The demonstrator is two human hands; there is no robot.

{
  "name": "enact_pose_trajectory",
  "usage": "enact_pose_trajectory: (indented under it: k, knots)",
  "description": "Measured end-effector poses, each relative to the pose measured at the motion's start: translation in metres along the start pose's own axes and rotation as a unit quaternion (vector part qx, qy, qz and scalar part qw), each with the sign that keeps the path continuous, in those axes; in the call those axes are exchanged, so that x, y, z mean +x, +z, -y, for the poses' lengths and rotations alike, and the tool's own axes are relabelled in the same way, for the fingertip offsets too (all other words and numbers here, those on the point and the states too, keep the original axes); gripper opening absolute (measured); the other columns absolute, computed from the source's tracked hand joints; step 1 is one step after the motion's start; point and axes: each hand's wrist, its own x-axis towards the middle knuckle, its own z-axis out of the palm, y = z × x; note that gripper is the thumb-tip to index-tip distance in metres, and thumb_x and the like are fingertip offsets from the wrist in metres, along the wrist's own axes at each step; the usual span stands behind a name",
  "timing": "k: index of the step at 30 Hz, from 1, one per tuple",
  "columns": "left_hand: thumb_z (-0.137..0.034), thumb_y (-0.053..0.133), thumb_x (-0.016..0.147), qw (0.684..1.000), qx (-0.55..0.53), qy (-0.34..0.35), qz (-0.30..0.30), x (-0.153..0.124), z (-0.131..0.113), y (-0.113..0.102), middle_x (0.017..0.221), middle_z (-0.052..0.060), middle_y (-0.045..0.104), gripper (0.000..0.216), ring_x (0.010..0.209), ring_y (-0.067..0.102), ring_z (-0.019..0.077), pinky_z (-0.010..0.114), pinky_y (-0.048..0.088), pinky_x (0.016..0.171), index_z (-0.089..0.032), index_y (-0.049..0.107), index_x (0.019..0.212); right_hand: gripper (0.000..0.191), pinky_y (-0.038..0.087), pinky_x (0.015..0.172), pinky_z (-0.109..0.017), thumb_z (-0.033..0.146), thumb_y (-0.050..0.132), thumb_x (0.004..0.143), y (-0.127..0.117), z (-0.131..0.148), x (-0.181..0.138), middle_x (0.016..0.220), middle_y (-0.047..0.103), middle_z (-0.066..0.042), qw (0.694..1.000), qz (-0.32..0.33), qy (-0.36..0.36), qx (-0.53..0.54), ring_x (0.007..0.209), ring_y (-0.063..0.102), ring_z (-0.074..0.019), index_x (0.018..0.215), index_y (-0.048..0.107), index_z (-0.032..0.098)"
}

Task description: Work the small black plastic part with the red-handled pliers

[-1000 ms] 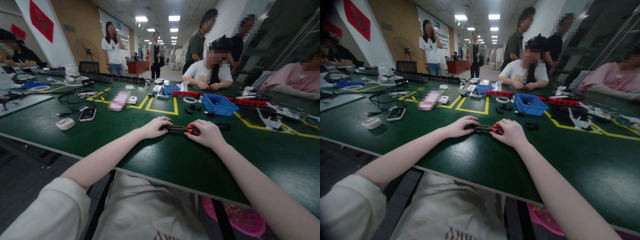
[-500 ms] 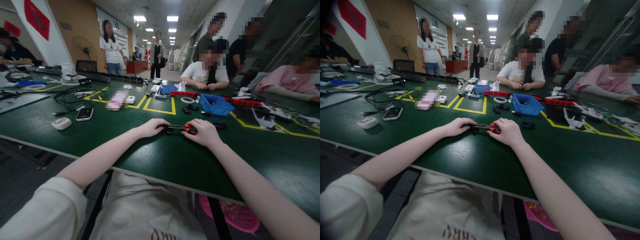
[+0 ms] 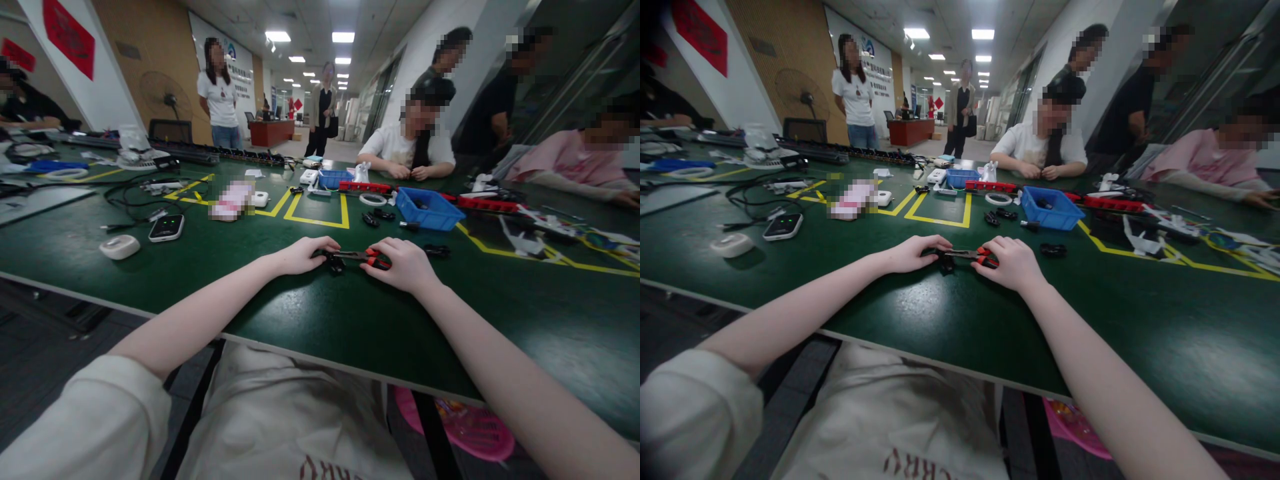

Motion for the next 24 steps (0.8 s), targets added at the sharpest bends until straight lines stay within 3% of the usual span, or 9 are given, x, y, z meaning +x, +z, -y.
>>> enact_pose_trajectory:
  k: [14, 24]
  knots:
    - [-0.003, 0.047, 0.087, 1.000, 0.013, 0.003, 0.017, 0.0004, -0.0045, -0.0023, 0.114, 0.009, 0.072, 0.036, 0.110, 0.067, 0.0192, 0.036, 0.049, 0.100, -0.013, 0.060, 0.119, 0.038, 0.045, 0.073, -0.035, 0.053, 0.061, 0.085, 0.0062, -0.0023, -0.0003, 0.095, 0.070, -0.008, 0.999, -0.019, -0.029, 0.002, 0.082, 0.064, -0.0231, 0.096, 0.067, 0.018]
    - [-0.004, 0.047, 0.088, 0.998, 0.061, 0.031, 0.005, 0.0008, 0.0004, -0.0012, 0.125, 0.010, 0.067, 0.037, 0.120, 0.060, 0.0217, 0.043, 0.041, 0.110, -0.016, 0.062, 0.120, 0.038, 0.044, 0.073, -0.035, 0.053, 0.062, 0.084, 0.0038, -0.0023, 0.0005, 0.095, 0.069, -0.008, 0.999, -0.021, -0.034, -0.014, 0.084, 0.064, -0.0231, 0.096, 0.067, 0.017]
